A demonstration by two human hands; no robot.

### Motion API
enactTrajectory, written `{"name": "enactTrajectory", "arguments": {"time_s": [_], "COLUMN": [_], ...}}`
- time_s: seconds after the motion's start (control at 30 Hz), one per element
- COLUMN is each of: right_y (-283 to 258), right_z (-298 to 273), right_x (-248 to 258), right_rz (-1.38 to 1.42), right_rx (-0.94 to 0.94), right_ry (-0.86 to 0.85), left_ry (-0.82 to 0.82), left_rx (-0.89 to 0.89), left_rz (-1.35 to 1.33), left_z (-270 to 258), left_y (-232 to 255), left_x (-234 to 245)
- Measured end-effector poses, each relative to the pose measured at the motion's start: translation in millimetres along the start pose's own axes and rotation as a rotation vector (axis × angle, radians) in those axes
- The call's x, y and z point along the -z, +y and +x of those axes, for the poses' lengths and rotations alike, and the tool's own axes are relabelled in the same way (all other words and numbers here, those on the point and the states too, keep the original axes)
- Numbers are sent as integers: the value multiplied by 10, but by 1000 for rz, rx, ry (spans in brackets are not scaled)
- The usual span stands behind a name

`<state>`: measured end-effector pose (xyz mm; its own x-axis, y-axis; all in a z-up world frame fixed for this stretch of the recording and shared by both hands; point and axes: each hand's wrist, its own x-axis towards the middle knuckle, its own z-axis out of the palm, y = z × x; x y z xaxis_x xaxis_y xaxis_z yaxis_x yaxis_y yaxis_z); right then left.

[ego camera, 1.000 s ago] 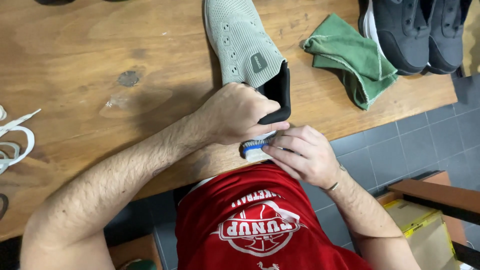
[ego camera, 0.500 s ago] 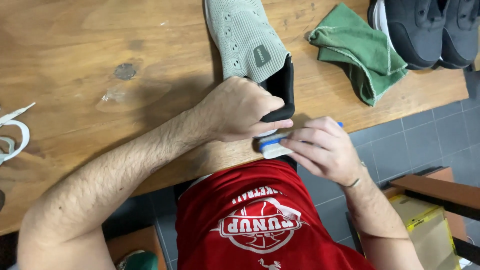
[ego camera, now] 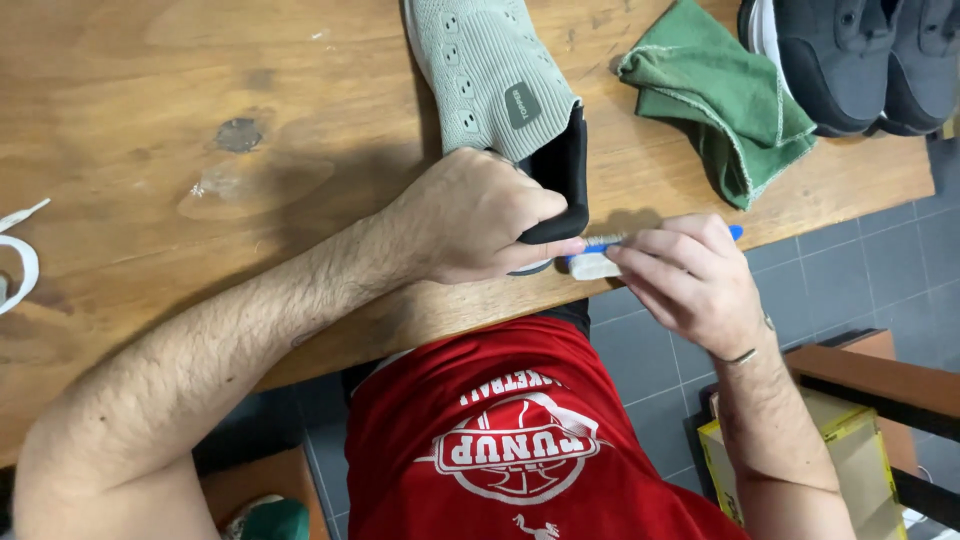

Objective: Cleaning a sneaker using a brush and a cloth on a wooden workbench in a shoe section.

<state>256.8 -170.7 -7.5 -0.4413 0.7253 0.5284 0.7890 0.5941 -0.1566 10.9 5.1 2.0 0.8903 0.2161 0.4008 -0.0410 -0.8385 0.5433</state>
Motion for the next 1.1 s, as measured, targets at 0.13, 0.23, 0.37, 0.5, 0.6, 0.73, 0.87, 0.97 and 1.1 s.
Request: {"name": "enactTrajectory", "arguments": {"time_s": [0.13, 0.23, 0.37, 0.5, 0.6, 0.73, 0.87, 0.97, 1.1], "right_y": [-235, -278, 31, 226, 147, 86, 231, 259, 148], "right_z": [130, 251, 222, 76, 81, 219, 241, 188, 232], "right_x": [-65, -209, -175, -8, 13, -119, -41, 76, 48], "right_rz": [120, 180, 198, 143, 243, 306, 262, 216, 274], "right_rx": [-30, 29, 53, 31, -14, 13, 23, 3, -5], "right_ry": [29, 71, 34, -19, -6, -17, -58, -77, -82], "left_ry": [7, 11, 16, 27, 38, 30, 40, 39, 43], "left_rx": [-19, -43, -44, -52, -53, -69, -69, -66, -65], "left_rz": [-21, -4, -3, -26, 2, -10, -5, -11, -20], "left_z": [2, 3, 27, -12, -20, -2, 4, -10, -5], "left_y": [10, 17, -6, -6, 14, -13, -8, 4, -3], "left_x": [-3, 4, 24, 46, 32, 7, 8, 21, 18]}}
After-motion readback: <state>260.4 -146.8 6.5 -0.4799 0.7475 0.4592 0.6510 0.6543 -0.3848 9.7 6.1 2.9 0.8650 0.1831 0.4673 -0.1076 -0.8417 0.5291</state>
